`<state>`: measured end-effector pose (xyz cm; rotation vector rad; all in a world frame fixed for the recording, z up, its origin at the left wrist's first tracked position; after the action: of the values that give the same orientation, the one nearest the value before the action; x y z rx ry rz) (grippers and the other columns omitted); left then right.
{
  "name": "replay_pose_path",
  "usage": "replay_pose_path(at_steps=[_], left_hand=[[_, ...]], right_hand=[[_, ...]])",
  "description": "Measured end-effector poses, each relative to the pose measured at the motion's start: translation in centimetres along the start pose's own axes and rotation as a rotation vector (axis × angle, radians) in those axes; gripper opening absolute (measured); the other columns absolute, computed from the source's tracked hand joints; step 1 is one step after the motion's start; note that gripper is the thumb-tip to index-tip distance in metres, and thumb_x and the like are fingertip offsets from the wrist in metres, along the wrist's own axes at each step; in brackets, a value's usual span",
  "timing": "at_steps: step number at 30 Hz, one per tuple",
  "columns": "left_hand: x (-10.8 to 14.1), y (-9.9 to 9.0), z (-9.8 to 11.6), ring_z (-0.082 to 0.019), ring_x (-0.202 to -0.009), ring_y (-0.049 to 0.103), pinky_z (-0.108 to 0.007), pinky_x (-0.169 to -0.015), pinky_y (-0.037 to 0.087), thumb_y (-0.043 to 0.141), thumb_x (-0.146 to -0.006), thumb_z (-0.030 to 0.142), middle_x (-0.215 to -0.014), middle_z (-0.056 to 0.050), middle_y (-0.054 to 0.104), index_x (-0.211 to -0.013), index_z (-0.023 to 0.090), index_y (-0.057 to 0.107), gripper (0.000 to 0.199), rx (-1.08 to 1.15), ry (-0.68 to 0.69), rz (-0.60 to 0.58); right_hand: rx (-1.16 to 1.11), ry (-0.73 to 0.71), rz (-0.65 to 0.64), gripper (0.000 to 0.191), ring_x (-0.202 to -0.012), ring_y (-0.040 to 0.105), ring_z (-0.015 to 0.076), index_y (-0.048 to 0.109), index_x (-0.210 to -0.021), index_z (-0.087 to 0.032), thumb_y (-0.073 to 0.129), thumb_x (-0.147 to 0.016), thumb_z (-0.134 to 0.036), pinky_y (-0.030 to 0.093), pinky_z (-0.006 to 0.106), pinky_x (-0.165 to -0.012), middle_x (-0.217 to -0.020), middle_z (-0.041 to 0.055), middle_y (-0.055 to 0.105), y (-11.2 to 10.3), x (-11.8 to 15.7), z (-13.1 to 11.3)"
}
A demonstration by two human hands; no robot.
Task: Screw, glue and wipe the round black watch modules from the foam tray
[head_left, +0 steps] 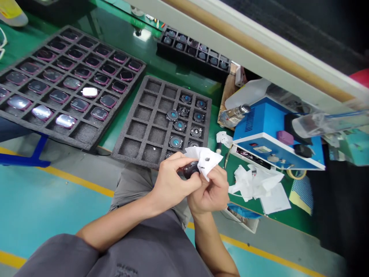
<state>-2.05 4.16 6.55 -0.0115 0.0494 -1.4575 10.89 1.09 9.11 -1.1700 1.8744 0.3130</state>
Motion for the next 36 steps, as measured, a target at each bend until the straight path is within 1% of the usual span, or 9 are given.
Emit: replay_pose_path(at_steps=[6,12,14,16,19,22,25,31,36], left_hand=[[-0.2,0.4,0.0,-0.016,-0.072,0.056,-0.027,-0.064,0.042,0.064,-0.070,0.009,-0.076,-0.002,0.059,-0.083,0.016,0.076,0.019,-0.039,-0.029,-0.082],[-0.7,0.8,-0.3,-0.013,-0.066,0.048,-0.025,-0.059,0.035,0.065,-0.069,0.012,-0.069,0.001,0.052,-0.069,0.016,0.069,0.005,-0.088,-0.056,-0.193],[-0.9,1.3,-1.2,-0.012,-0.065,0.047,-0.025,-0.057,0.034,0.066,-0.069,0.015,-0.068,0.002,0.053,-0.069,0.015,0.068,0.002,-0.054,-0.096,-0.247],[-1.1,1.8,-2.6,-0.012,-0.064,0.050,-0.024,-0.059,0.037,0.066,-0.068,0.015,-0.070,0.001,0.059,-0.077,0.014,0.069,0.010,0.045,-0.169,-0.291],[-1.3,1.0,-5.1,-0.013,-0.069,0.058,-0.024,-0.066,0.045,0.068,-0.062,0.011,-0.078,-0.001,0.067,-0.085,0.012,0.068,0.023,0.206,-0.320,-0.212],[-1.6,-1.0,-6.1,-0.011,-0.067,0.058,-0.022,-0.066,0.046,0.075,-0.062,0.014,-0.072,0.001,0.065,-0.076,0.014,0.064,0.017,0.272,-0.373,-0.077],[-2.0,-2.3,-5.3,-0.010,-0.069,0.058,-0.020,-0.066,0.047,0.078,-0.064,0.014,-0.073,0.001,0.066,-0.077,0.015,0.066,0.017,0.313,-0.327,-0.008],[-1.8,-2.2,-4.0,-0.012,-0.079,0.063,-0.022,-0.076,0.050,0.079,-0.069,0.015,-0.085,-0.002,0.072,-0.090,0.017,0.076,0.021,0.387,-0.275,0.038],[-2.0,-2.4,-3.1,-0.016,-0.096,0.064,-0.024,-0.085,0.050,0.082,-0.068,0.016,-0.101,-0.005,0.074,-0.087,0.019,0.079,0.019,0.429,-0.193,0.028]], right_hand=[[-0.025,0.031,-0.025,0.010,-0.086,0.066,0.0201,0.059,-0.094,-0.026,0.056,-0.093,-0.017,0.054,0.040,-0.078,-0.088,0.0015,0.066,0.2,-0.2,0.3],[-0.132,0.068,-0.064,0.011,-0.093,0.065,0.0204,0.058,-0.088,-0.026,0.056,-0.092,-0.015,0.052,0.039,-0.080,-0.087,0.0002,0.067,0.7,0.2,0.8],[-0.228,0.188,-0.044,0.009,-0.095,0.065,0.0196,0.059,-0.087,-0.025,0.058,-0.092,-0.018,0.051,0.039,-0.084,-0.091,0.0004,0.068,0.8,0.4,1.8],[-0.353,0.428,0.007,0.005,-0.093,0.065,0.0172,0.061,-0.089,-0.024,0.060,-0.093,-0.022,0.051,0.036,-0.084,-0.093,0.0003,0.068,1.0,0.6,3.9],[-0.603,0.822,0.088,0.005,-0.085,0.065,0.0132,0.064,-0.092,-0.022,0.062,-0.093,-0.027,0.052,0.031,-0.083,-0.089,-0.0007,0.066,1.7,0.8,7.0],[-0.785,1.021,0.105,0.005,-0.086,0.065,0.0118,0.067,-0.090,-0.020,0.065,-0.088,-0.024,0.052,0.026,-0.083,-0.089,-0.0001,0.067,2.2,0.0,8.6],[-0.859,1.090,0.081,0.006,-0.091,0.066,0.0132,0.069,-0.090,-0.019,0.065,-0.086,-0.023,0.053,0.026,-0.085,-0.090,0.0011,0.068,2.4,-0.3,9.0],[-0.803,1.081,0.023,0.010,-0.095,0.068,0.0162,0.068,-0.092,-0.020,0.065,-0.089,-0.029,0.054,0.032,-0.090,-0.101,0.0036,0.073,2.3,0.0,7.9],[-0.829,1.164,-0.026,0.012,-0.083,0.069,0.0158,0.068,-0.092,-0.021,0.068,-0.088,-0.032,0.056,0.033,-0.085,-0.096,0.0029,0.075,2.8,0.4,7.9]])
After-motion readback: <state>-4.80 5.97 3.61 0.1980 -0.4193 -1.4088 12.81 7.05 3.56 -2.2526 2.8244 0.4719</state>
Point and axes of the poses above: each hand's wrist, its own x-axis away from the middle knuckle, its own y-axis out of the palm, z = x × y, the point moved 9 cm from there along -x, towards the middle knuckle
